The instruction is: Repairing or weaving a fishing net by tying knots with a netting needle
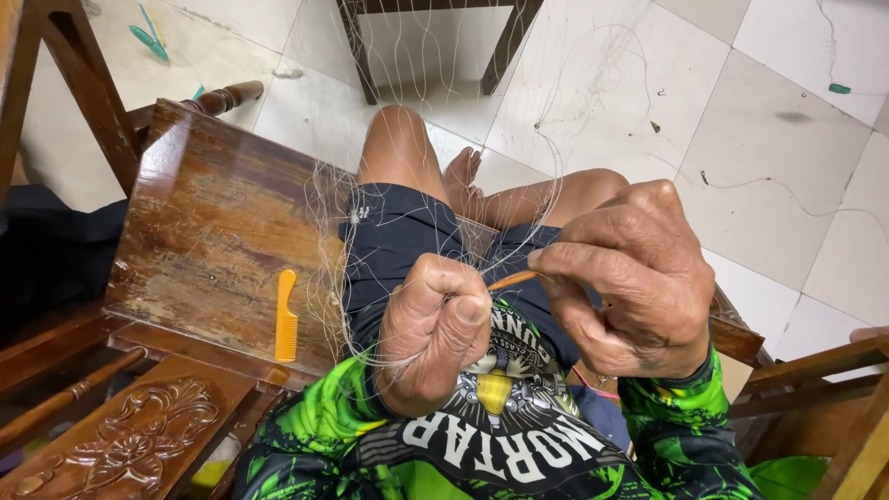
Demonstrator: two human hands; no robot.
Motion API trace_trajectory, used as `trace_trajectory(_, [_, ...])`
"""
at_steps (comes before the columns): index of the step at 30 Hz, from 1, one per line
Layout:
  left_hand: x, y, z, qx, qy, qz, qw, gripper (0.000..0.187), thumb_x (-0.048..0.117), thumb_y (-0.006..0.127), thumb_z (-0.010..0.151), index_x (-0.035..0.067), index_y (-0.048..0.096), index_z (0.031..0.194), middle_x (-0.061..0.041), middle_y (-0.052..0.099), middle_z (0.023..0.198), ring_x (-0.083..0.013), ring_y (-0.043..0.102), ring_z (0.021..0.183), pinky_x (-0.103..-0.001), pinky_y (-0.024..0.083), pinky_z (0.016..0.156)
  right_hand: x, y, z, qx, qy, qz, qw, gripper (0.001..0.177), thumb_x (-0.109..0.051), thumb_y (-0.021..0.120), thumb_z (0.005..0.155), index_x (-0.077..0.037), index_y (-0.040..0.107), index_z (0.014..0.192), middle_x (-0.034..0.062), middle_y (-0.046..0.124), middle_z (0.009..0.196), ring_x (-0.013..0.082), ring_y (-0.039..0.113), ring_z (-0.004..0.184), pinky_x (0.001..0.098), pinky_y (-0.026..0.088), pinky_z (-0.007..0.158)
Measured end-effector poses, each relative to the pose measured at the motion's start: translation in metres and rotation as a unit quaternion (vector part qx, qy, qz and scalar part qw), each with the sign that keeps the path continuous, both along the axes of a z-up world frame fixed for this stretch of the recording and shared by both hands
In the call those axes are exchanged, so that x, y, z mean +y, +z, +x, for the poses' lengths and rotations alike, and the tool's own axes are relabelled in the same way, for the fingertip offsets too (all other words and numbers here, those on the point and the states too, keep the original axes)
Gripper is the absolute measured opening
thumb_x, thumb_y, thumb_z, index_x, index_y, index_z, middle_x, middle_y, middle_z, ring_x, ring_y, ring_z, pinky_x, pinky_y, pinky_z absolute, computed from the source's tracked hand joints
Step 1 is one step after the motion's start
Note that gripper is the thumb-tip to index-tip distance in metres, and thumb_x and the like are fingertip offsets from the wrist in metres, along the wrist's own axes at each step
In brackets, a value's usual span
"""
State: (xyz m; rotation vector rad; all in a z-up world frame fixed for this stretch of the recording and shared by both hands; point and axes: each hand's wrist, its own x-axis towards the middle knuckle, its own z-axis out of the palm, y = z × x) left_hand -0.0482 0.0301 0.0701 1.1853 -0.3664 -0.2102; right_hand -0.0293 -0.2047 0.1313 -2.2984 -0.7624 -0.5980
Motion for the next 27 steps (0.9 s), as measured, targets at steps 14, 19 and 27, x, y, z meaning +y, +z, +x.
trace_trajectory(14, [0.006, 0.002, 0.002, 0.010, -0.034, -0.013, 0.999, 0.022, 0.028, 0.053, 0.133, 0.009, 0.056, 0.121, 0.000, 0.051, 0.072, -0.0107, 0.042, 0.053, -0.030, 0.035, 0.051, 0.010, -0.005, 0.002, 0.056, 0.007, 0.079, 0.995, 0.013, -0.006, 0.071, 0.113, 0.001, 0.082, 0.114, 0.0153, 0.077, 0.102, 0.0296, 0.071, 0.089, 0.0492, 0.050, 0.092])
trace_trajectory(19, [0.004, 0.004, 0.003, 0.020, -0.025, -0.021, 0.999, 0.023, 0.028, 0.055, 0.131, 0.008, 0.057, 0.119, 0.000, 0.052, 0.072, -0.0107, 0.042, 0.053, -0.031, 0.036, 0.051, 0.012, -0.011, 0.001, 0.075, 0.023, 0.113, 0.991, 0.014, -0.009, 0.073, 0.112, 0.002, 0.082, 0.112, 0.0157, 0.079, 0.100, 0.0306, 0.075, 0.087, 0.0501, 0.052, 0.092])
trace_trajectory(27, [0.003, 0.002, 0.002, 0.046, -0.049, -0.059, 0.996, 0.024, 0.031, 0.057, 0.132, 0.010, 0.056, 0.121, 0.001, 0.050, 0.075, -0.0106, 0.042, 0.055, -0.030, 0.035, 0.051, 0.007, -0.033, 0.004, 0.168, 0.069, 0.207, 0.961, 0.012, -0.012, 0.074, 0.115, -0.001, 0.076, 0.118, 0.0123, 0.078, 0.104, 0.0290, 0.076, 0.092, 0.0435, 0.062, 0.088])
